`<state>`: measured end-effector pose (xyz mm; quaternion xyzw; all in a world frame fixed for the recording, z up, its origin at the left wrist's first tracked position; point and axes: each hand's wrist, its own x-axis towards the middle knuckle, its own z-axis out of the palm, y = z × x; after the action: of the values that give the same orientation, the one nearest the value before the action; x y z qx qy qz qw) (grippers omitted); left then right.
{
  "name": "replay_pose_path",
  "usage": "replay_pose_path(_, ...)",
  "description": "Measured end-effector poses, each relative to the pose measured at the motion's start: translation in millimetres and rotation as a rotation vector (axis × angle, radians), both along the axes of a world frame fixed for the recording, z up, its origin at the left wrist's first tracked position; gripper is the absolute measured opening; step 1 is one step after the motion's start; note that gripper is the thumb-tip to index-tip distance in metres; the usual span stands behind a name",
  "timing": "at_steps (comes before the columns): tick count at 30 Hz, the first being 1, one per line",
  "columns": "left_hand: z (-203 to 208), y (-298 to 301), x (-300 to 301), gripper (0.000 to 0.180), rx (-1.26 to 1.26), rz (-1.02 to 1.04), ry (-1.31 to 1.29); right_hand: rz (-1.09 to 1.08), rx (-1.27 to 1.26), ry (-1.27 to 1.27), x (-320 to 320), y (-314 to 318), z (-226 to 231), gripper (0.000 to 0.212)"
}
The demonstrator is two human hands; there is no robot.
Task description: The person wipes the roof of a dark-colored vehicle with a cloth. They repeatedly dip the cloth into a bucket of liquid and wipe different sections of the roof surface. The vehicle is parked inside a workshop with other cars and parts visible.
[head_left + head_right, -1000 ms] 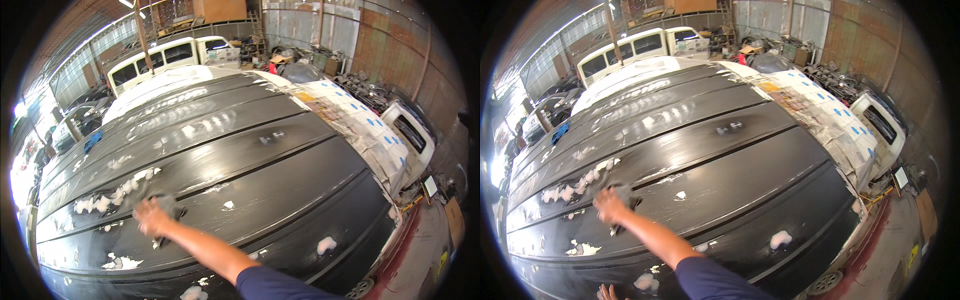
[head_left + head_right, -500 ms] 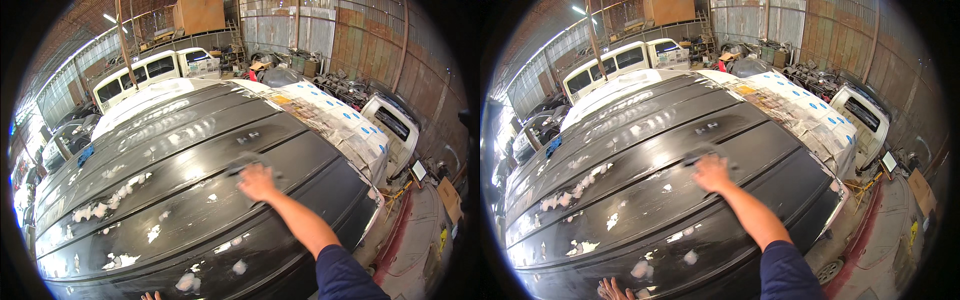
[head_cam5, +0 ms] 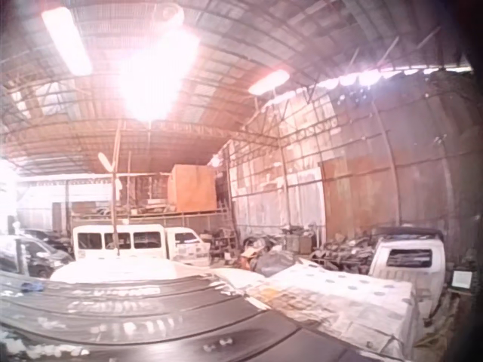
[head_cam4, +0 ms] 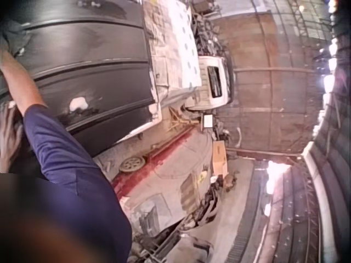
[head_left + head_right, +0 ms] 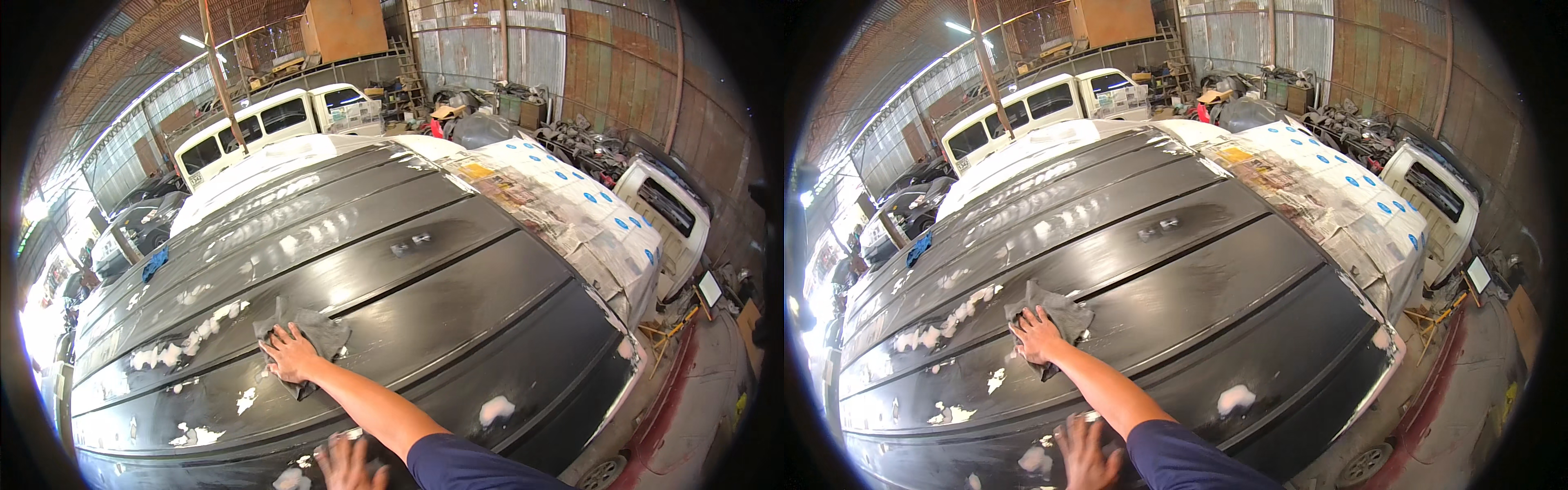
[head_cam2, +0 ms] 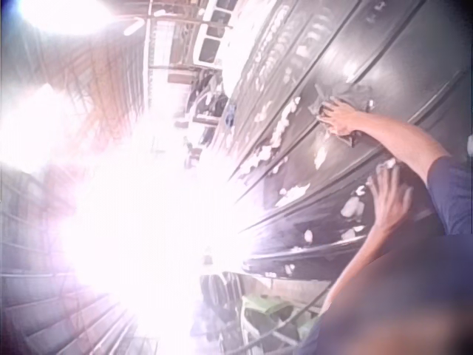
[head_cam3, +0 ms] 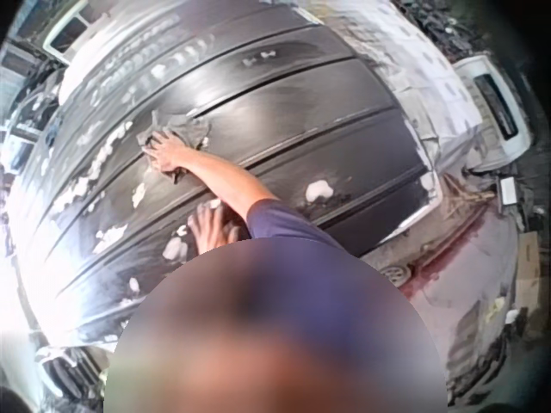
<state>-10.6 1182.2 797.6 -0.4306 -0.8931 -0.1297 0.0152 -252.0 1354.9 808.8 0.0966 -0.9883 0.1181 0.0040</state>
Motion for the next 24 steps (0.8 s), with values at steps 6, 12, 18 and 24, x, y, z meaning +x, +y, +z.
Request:
replay_pose_path(6, 1.4, 156.3, -15.1, 0.089, -0.062, 0.086, -0.108, -0.136, -0.010, -0.108, -45.9, 144.2, -3.1, 0.073)
replay_pose_path(12, 17.9, 167.6, -14.9, 0.087, -0.058, 0.140, -0.143, -0.453, 0.084, -0.036, -31.7, 388.0, -22.8, 0.073)
replay_pose_path(18, 21.2, 177.7, -19.4, 0.092, -0.131, 0.166, -0.149, -0.912, 0.020, -0.042, -0.6, 547.0, -12.8, 0.075)
replay_pose_path(24, 20.7, 179.9, -15.4, 0.093, -0.185, 0.201, -0.149, -0.694, 0.004, 0.199, -67.9, 434.0, -31.7, 0.071)
